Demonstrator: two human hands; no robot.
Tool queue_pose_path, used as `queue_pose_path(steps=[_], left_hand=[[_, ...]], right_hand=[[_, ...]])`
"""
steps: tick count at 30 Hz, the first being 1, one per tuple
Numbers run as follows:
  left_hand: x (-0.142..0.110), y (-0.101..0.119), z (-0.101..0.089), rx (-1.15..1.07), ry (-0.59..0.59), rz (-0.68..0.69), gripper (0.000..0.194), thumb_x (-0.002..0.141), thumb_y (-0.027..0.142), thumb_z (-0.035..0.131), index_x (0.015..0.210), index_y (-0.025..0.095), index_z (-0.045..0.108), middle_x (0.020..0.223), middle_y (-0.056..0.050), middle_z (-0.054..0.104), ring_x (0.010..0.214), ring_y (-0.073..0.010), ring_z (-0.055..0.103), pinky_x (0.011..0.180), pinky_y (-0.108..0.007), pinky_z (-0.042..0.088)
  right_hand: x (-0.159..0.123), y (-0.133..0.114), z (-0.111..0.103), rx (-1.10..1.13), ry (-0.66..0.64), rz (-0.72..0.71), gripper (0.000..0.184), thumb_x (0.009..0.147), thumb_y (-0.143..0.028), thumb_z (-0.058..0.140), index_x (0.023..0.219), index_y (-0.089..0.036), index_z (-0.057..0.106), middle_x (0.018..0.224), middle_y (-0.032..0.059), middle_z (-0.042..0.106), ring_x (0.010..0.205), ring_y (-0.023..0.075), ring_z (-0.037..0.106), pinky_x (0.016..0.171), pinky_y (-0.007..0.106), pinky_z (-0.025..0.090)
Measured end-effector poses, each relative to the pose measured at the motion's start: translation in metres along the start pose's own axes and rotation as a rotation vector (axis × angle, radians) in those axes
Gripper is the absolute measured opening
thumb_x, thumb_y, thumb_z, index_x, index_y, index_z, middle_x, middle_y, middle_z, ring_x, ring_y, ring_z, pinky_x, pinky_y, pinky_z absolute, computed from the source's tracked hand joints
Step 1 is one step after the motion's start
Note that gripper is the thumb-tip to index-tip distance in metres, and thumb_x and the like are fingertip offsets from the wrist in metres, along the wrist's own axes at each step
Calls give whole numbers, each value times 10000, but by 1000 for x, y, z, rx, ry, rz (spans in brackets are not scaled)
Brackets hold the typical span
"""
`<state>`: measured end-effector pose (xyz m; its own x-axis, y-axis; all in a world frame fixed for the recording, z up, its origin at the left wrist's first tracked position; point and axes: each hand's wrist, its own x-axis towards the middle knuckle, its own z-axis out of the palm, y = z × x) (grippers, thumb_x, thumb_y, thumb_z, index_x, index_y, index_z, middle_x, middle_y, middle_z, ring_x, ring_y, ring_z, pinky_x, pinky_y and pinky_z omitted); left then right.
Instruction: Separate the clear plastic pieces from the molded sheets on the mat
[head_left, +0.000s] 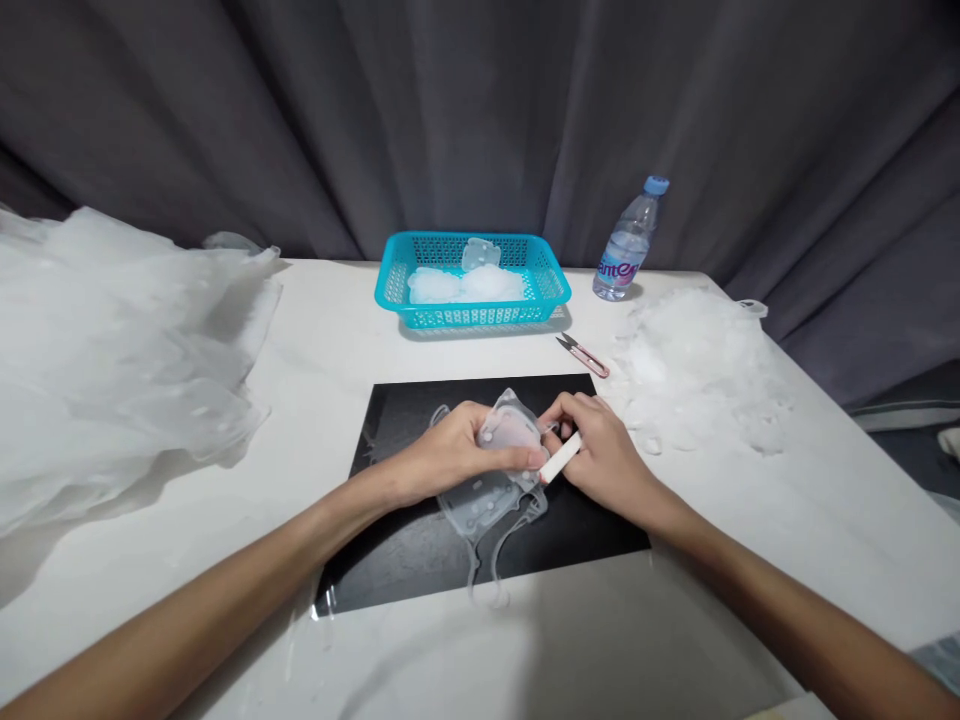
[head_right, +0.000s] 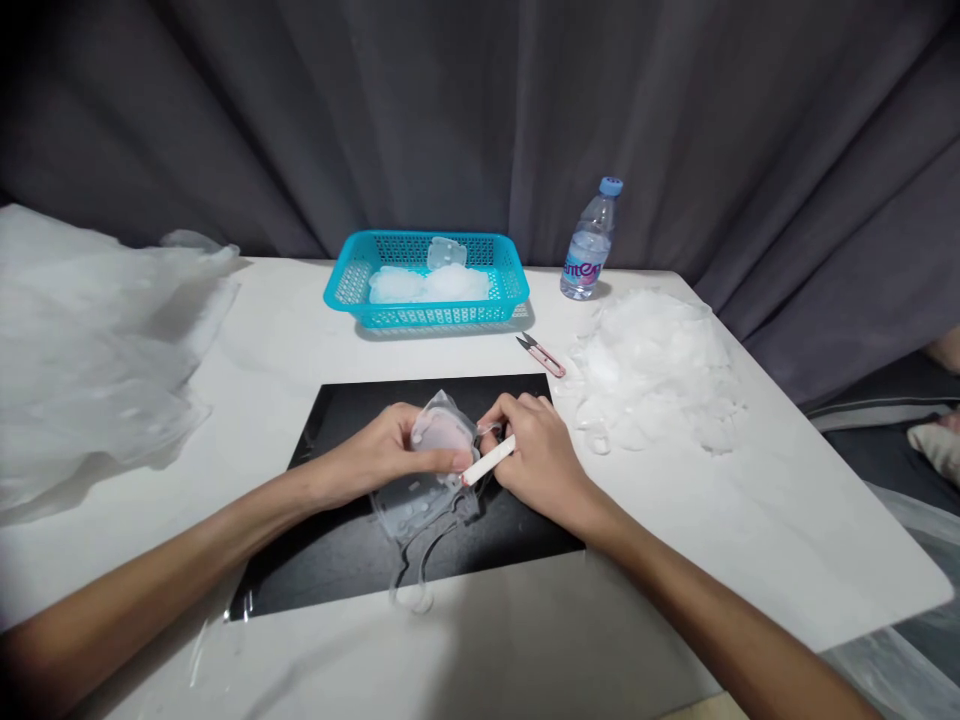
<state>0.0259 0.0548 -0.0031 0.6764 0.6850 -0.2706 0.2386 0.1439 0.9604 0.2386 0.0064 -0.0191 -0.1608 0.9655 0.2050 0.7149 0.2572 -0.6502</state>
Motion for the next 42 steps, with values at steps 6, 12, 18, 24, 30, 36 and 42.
queue_pose_path(steps=[6, 12, 18, 24, 30, 36, 42], left_hand=[[3, -1, -8, 43, -65, 16, 361, 817, 490, 838, 873, 139, 775, 752, -7, 703, 642, -117, 584, 619, -212, 446], [4, -4, -6, 145, -53, 73, 372, 888, 514, 762, 927, 144, 771, 767, -8, 692, 652, -124, 582, 627, -223, 442], [2, -4, -5, 176, -64, 71, 385, 909, 527, 735, 883, 143, 749, 707, 7, 648, 603, -110, 525, 568, -211, 389], [0, -1, 2, 218, -76, 63, 373, 920, 517, 716, 889, 147, 750, 679, 27, 599, 581, -97, 451, 539, -201, 336], [-7, 5, 14, 242, -18, 108, 385, 911, 515, 716, 803, 146, 694, 666, 30, 552, 599, -104, 449, 566, -206, 355], [-8, 11, 13, 227, -46, 80, 374, 931, 517, 697, 860, 152, 735, 662, 33, 548, 590, -99, 419, 542, -205, 334], [-8, 12, 12, 244, -66, 103, 342, 946, 486, 697, 835, 163, 713, 637, 55, 492, 563, -88, 355, 529, -205, 316]], right_hand=[[1, 3, -26, 203, -245, -157, 109, 920, -178, 655, 1015, -230, 648, 1026, 39, 684, 951, 224, 572, 876, 370, 437], [2, 6, -38, 453, -315, -102, 117, 965, -272, 665, 1066, -236, 712, 1038, 27, 721, 976, 207, 629, 897, 351, 468], [5, 6, -38, 577, -376, 12, 145, 935, -348, 732, 920, -204, 745, 786, -11, 692, 710, 146, 581, 686, 283, 435], [2, 12, -42, 345, -428, -103, 89, 985, -291, 665, 976, -228, 726, 927, 13, 663, 887, 185, 595, 835, 323, 457], [-3, 10, -41, 174, -426, -242, 46, 1016, -249, 603, 992, -227, 637, 972, 33, 619, 960, 210, 561, 876, 339, 461], [-2, 12, -48, 296, -473, -226, 118, 1053, -318, 579, 1050, -242, 668, 968, 24, 632, 972, 198, 576, 864, 320, 458], [-2, 13, -50, 285, -458, -242, 66, 1024, -273, 619, 1009, -233, 669, 984, 21, 638, 937, 188, 567, 821, 311, 443]])
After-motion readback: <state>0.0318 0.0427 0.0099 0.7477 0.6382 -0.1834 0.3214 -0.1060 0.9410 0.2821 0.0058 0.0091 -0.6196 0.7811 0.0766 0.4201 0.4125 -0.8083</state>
